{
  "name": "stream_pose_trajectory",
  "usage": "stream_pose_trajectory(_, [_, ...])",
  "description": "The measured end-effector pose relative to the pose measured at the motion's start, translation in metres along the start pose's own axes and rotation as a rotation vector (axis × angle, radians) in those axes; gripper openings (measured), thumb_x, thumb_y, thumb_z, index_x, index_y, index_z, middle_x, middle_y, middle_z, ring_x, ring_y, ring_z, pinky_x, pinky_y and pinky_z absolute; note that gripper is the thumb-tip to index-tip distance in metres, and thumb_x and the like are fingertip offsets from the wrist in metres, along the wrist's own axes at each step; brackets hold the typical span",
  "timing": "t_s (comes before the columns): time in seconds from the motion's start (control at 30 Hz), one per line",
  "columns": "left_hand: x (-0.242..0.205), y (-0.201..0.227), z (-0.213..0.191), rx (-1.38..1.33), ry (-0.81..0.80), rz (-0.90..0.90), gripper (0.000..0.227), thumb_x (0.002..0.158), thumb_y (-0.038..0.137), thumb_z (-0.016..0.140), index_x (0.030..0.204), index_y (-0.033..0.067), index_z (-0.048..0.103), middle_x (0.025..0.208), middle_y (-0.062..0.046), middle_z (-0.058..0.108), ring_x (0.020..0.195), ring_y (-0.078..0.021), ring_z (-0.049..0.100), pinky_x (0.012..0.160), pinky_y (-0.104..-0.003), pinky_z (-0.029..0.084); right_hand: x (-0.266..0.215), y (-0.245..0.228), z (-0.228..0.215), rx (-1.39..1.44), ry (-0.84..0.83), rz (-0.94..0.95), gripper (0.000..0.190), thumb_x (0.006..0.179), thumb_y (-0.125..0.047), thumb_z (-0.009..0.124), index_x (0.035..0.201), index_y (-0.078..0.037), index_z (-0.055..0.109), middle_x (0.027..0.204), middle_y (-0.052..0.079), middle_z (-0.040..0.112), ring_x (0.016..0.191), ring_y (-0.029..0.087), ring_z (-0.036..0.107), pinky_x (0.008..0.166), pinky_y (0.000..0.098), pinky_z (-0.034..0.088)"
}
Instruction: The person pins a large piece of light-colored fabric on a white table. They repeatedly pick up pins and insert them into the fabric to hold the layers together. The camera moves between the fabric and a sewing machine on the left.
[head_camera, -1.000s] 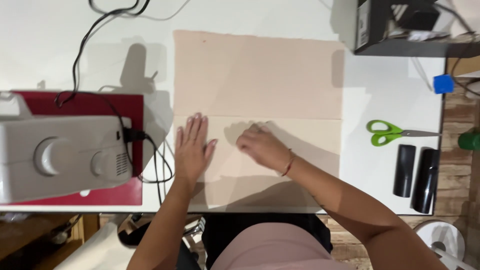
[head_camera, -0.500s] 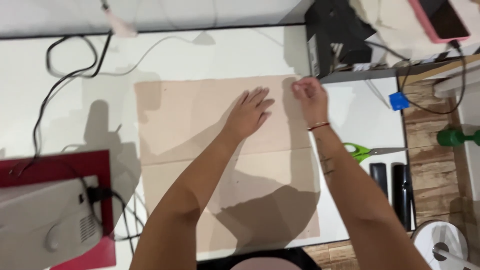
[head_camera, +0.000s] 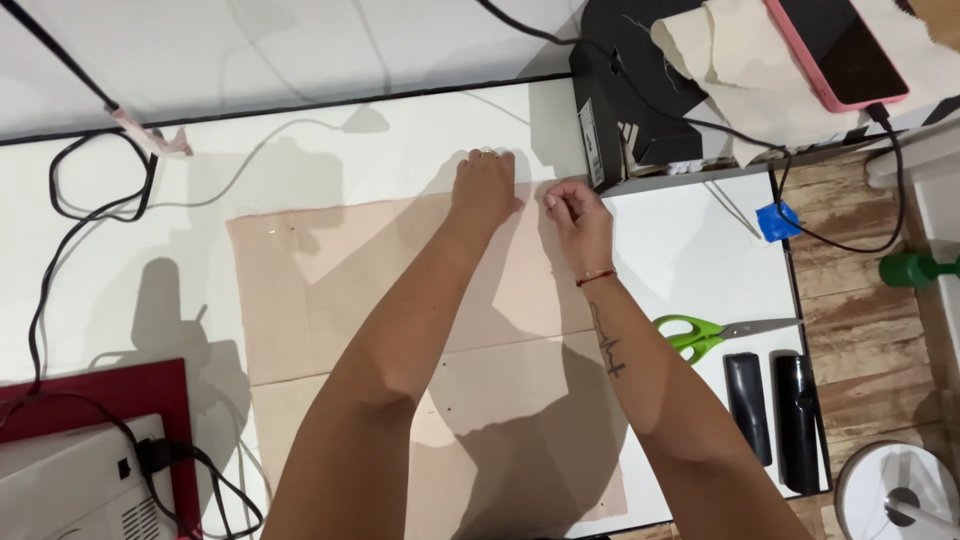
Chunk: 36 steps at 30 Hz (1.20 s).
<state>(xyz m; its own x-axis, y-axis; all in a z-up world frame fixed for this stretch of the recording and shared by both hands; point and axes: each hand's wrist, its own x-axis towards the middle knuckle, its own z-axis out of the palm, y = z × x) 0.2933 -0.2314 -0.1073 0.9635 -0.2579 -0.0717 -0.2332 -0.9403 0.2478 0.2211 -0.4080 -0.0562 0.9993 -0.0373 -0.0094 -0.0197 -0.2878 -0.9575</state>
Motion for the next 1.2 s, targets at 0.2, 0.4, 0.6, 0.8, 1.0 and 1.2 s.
stream_pose_trajectory(0.2, [-0.012, 0.018, -0.038, -0.209, -0.118, 0.015, 0.033, 0.086, 0.027, 0.074, 0.111, 0.0057, 0.074, 0.105, -0.019, 0.067, 0.106, -0.0388, 0.067, 0.087, -0.05, 0.057, -0.005, -0.009, 0.001, -0.114, 0.033, -0.134, 0.003, 0.101, -0.005, 0.069, 0.099, -0.008, 0.069, 0.092, 0.012, 0.071, 0.085, 0.024, 0.075, 0.077, 0.0349, 0.064])
stream_pose_trajectory(0.4, [-0.012, 0.019, -0.035, -0.461, -0.053, 0.007, 0.02, 0.089, 0.022, 0.069, 0.099, 0.0058, 0.076, 0.085, -0.017, 0.071, 0.085, -0.0385, 0.071, 0.071, -0.049, 0.059, -0.007, -0.015, 0.001, -0.184, 0.069, -0.183, 0.005, 0.099, -0.006, 0.071, 0.098, -0.01, 0.07, 0.089, 0.008, 0.067, 0.081, 0.022, 0.075, 0.076, 0.0344, 0.064])
stream_pose_trajectory(0.6, [-0.016, 0.024, -0.059, -0.565, -0.093, 0.001, 0.015, 0.089, 0.013, 0.067, 0.099, 0.0066, 0.076, 0.09, -0.019, 0.074, 0.092, -0.0422, 0.072, 0.079, -0.051, 0.058, -0.01, -0.021, 0.002, -0.28, 0.096, -0.296, 0.011, 0.091, -0.002, 0.076, 0.096, -0.012, 0.075, 0.088, 0.007, 0.067, 0.084, 0.03, 0.074, 0.076, 0.0384, 0.061])
stream_pose_trajectory(0.8, [-0.018, 0.017, -0.077, -0.543, -0.298, 0.058, 0.034, 0.092, 0.022, 0.065, 0.121, 0.0053, 0.071, 0.112, -0.024, 0.072, 0.111, -0.0475, 0.067, 0.094, -0.056, 0.053, -0.013, -0.02, 0.005, -0.3, 0.157, -0.274, 0.013, 0.089, -0.002, 0.079, 0.096, -0.013, 0.077, 0.089, 0.004, 0.066, 0.084, 0.022, 0.071, 0.077, 0.0342, 0.059])
stream_pose_trajectory(1.0, [-0.015, 0.002, -0.101, -0.446, -0.475, 0.166, 0.044, 0.094, 0.025, 0.062, 0.131, 0.0022, 0.067, 0.125, -0.026, 0.068, 0.12, -0.0485, 0.062, 0.101, -0.057, 0.05, -0.011, -0.017, -0.002, -0.231, 0.104, -0.232, 0.009, 0.088, -0.008, 0.082, 0.094, -0.014, 0.078, 0.086, 0.004, 0.064, 0.083, 0.022, 0.071, 0.077, 0.0315, 0.059])
stream_pose_trajectory(1.2, [-0.034, 0.006, -0.148, -0.528, -0.516, 0.24, 0.043, 0.095, 0.019, 0.059, 0.13, -0.0064, 0.064, 0.128, -0.031, 0.064, 0.124, -0.0513, 0.057, 0.105, -0.059, 0.046, -0.009, -0.015, -0.004, -0.217, 0.089, -0.247, 0.009, 0.09, -0.008, 0.08, 0.096, -0.015, 0.078, 0.087, 0.005, 0.065, 0.086, 0.026, 0.072, 0.079, 0.0338, 0.059])
